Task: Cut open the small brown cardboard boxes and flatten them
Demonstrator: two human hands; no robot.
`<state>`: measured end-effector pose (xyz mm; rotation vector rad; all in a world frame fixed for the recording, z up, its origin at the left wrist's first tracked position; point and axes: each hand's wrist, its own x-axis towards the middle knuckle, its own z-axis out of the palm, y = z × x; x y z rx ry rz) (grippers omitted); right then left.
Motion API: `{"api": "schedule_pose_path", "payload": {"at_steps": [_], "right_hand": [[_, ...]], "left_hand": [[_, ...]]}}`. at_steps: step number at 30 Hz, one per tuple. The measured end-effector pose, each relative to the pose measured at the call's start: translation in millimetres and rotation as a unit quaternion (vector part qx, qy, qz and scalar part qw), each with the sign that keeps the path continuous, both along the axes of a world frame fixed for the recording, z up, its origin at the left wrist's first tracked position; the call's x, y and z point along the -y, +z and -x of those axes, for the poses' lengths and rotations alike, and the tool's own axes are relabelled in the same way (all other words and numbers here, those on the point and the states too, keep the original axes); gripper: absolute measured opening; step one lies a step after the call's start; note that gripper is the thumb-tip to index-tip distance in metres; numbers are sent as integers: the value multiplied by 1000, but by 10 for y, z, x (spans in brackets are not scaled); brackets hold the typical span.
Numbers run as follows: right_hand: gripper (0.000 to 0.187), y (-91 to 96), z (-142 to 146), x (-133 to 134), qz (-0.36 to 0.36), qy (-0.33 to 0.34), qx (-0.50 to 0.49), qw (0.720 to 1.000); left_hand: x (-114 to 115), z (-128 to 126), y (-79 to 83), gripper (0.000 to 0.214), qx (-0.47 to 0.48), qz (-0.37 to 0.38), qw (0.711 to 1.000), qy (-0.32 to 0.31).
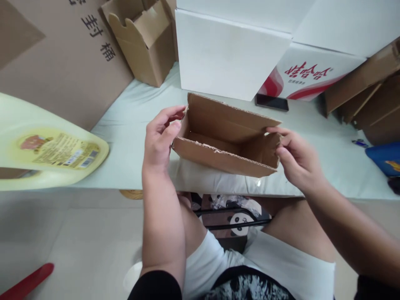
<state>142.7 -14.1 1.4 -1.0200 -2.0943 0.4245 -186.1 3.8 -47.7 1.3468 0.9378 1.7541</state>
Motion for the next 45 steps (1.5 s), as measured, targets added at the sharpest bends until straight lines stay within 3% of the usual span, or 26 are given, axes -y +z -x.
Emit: {"api": "schedule_pose_path", "payload": {"at_steps": [6,9,12,15,17,19,21,24,27,29,32,34,36,39,42,45], "right_hand": [[40,-164,235,-63,85,15,22,996],[52,-246,196,-72,126,36,-11,991],[66,-352,103,-63,113,70,-66,989],[45,-457,81,-47,61,-11,-102,993],[65,-503,115,-45,39,-85,-113,989],[80,-519,157,-50,40,-91,-101,990],[66,-512,183,-51,51,-57,-64,995],[35,-511,188,-31,50,-33,-23,998],[39,-614,184,-8,58,-41,-60,996],[53,-758,187,-6,98,-61,-147,982],[69,-990,194,-10,229,-99,-285,925],[73,-1068,202,5,313,-87,-305,895],[73,-1040,221,44,348,-52,-293,889],[71,-833,285,129,316,-11,-296,901],[72,-568,376,212,208,5,-286,935],[76,-348,452,270,90,-5,-196,976]], "left_hand": [[36,-20,26,50,-85,35,992,-86],[29,-59,56,65,-140,67,984,-85],[-7,-106,52,54,-175,73,981,-50],[-53,-155,5,51,-183,59,981,6],[-82,-172,-38,60,-196,36,979,34],[-105,-172,-73,67,-215,14,975,61],[-119,-162,-88,67,-234,9,969,76],[-117,-149,-70,39,-264,38,962,56],[-98,-158,-33,16,-264,67,961,50],[-91,-170,-14,15,-239,79,966,63],[-97,-167,-4,17,-180,100,975,77],[-105,-141,-8,18,-130,118,980,89],[-109,-95,-25,16,-81,134,982,108],[-115,-9,-83,19,-11,165,975,148],[-133,28,-159,56,1,202,972,120],[-148,-59,-213,91,-93,191,976,36]]}}
